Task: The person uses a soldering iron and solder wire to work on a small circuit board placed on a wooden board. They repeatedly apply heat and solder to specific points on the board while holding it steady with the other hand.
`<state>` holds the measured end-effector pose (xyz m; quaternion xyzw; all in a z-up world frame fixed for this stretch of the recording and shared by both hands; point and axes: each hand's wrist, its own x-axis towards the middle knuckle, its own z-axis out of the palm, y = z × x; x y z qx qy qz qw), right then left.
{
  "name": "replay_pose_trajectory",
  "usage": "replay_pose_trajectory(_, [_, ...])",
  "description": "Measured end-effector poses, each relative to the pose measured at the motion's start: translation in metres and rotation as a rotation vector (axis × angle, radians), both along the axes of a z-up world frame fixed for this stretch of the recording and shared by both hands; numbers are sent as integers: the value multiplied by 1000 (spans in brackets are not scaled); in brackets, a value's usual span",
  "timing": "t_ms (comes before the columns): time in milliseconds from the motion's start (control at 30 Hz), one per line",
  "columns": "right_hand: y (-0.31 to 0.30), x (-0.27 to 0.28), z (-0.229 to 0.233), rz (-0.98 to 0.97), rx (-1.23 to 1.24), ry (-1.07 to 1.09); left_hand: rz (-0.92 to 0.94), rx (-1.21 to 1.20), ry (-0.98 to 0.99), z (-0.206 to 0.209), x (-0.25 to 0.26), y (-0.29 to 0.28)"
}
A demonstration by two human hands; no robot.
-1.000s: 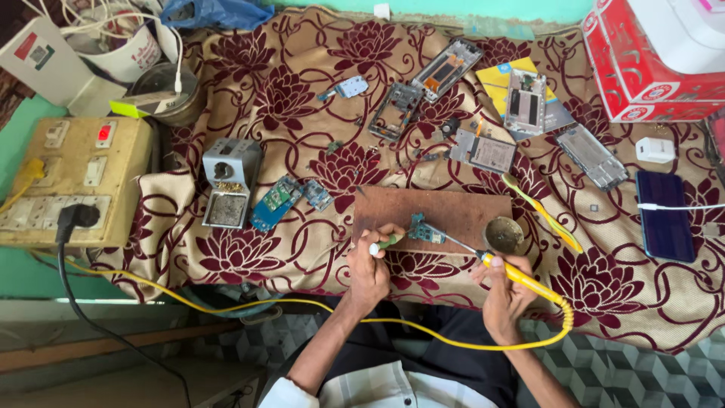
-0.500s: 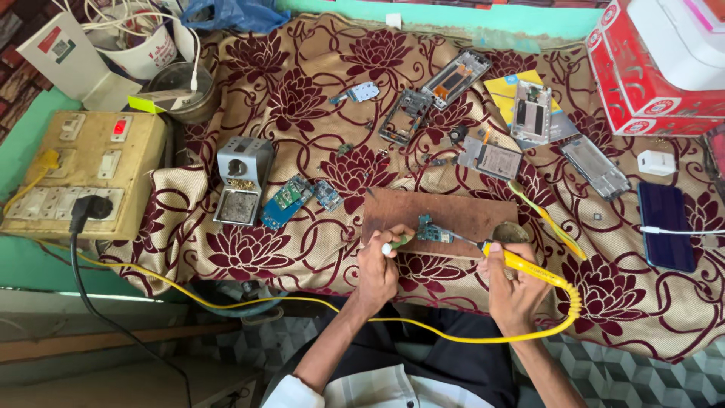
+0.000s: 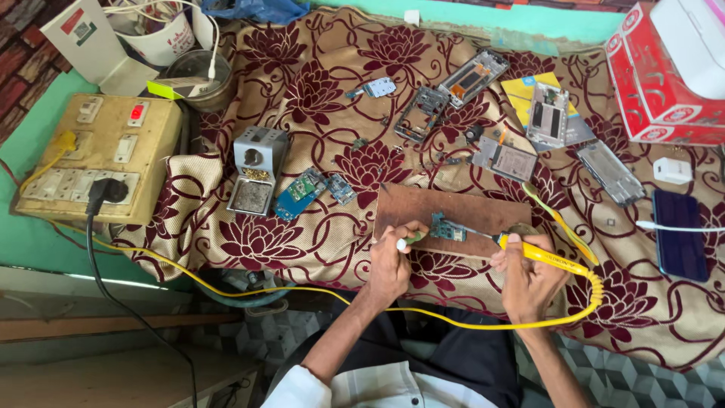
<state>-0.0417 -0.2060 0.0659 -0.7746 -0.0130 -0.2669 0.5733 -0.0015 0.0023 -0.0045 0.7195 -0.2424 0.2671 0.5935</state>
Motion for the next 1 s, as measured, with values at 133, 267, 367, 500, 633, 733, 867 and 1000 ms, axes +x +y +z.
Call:
replay_pose_trajectory(133, [2,-1,5,-37,-45,83,-16,-29,14,-1,1,-1])
replay_pose_trajectory(267, [2,1,-2,38,3,-10,-14,-14,1,-2,-1,1])
replay_pose_trajectory(367, [2,-1,-6,-5,25,44,-17,-10,-11,4,3,2])
replay_pose_trajectory(500, [2,-4,-13,-25,-36,61,-42,-10,31,6,0,3])
replay_pose_trajectory(633, [0,-5,-18,-18,-4,70,-27,-2,-2,2,-3,0])
replay_pose_trajectory(733, [2,-3,-17,-34,5,11,-18,8,-1,4,-1,1])
replay_pose_trajectory(867, [0,-1,-18,28,86,-74,-18,12,5,2,-3,1])
replay_pose_trajectory(1000, [-5,2,-23,-16,44,-25,-27,23,15,-1,-4,2])
